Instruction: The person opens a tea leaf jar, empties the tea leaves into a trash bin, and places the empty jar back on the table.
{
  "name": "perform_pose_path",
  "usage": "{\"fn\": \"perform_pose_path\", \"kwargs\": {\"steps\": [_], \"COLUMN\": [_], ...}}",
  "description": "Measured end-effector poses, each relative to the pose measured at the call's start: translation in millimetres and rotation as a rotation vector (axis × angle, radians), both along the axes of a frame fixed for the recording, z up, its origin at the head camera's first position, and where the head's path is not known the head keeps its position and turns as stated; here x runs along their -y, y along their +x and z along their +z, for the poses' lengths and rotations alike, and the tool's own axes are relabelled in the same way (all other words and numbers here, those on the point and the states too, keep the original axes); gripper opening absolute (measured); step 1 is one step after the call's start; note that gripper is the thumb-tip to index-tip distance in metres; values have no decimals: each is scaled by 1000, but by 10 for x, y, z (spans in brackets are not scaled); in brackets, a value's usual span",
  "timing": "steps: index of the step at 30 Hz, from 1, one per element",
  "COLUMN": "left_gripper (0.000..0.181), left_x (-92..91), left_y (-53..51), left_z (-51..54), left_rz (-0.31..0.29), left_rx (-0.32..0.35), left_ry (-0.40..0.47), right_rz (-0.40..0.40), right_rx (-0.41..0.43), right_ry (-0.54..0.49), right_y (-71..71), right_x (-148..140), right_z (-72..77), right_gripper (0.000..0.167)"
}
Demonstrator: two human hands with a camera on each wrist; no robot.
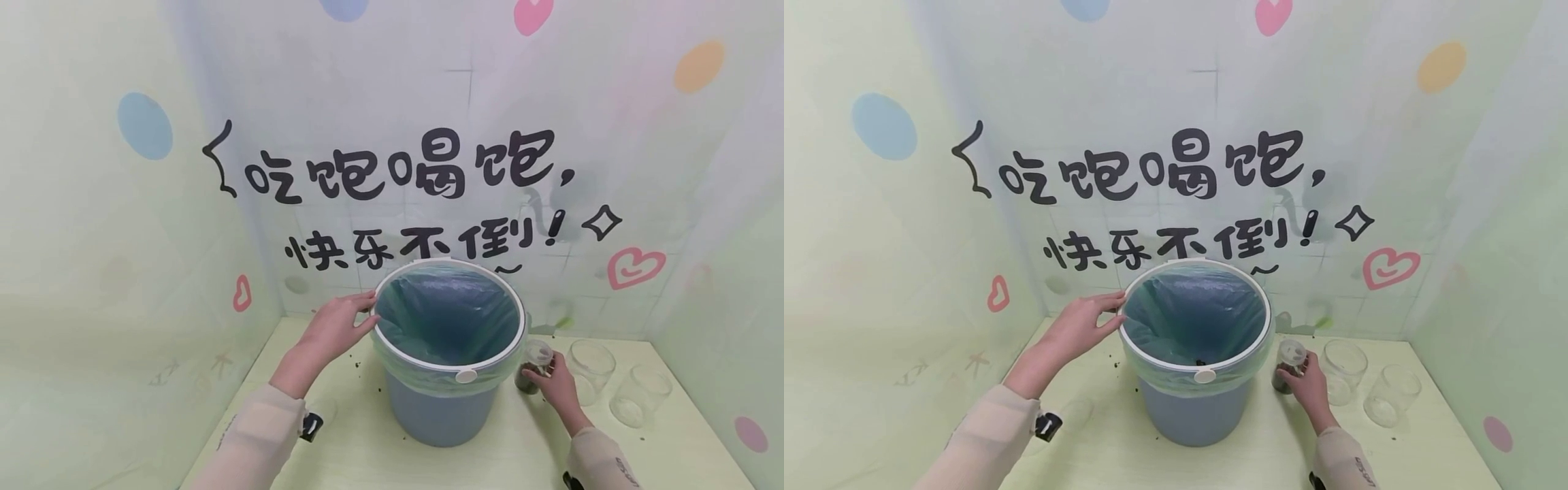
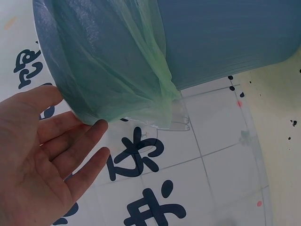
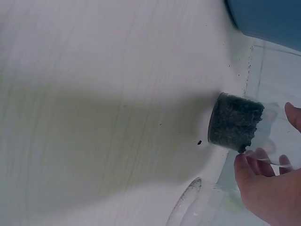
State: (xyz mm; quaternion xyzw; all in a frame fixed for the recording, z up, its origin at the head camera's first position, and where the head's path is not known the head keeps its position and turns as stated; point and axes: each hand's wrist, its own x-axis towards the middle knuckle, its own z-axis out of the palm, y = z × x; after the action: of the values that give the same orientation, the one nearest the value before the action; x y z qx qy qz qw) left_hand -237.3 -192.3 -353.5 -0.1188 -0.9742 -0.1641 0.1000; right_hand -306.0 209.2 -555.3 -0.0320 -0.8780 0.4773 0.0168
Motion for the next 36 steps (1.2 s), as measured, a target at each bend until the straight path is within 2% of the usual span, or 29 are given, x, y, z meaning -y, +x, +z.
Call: {"fn": "perform_pose_path", "kwargs": {"steps": [5,16,36], "left_gripper": [46,45,45], "left_x": [0,-9,-14], "left_y": [6,7,-4], "left_z": [3,-6,-4], "left_rz": [0,-3,5], "left_rx": [0,-3,-1], "left_ry": [1,-5,5], "right_rz": [13,28,23], "right_rx": [24,12,2], "right_ry": [11,29,61], "right_y": [-4,8,36], "right_x": [-5,-47,-76], "right_z": [-60,-182,-139], "right_gripper": [71,66,60]}}
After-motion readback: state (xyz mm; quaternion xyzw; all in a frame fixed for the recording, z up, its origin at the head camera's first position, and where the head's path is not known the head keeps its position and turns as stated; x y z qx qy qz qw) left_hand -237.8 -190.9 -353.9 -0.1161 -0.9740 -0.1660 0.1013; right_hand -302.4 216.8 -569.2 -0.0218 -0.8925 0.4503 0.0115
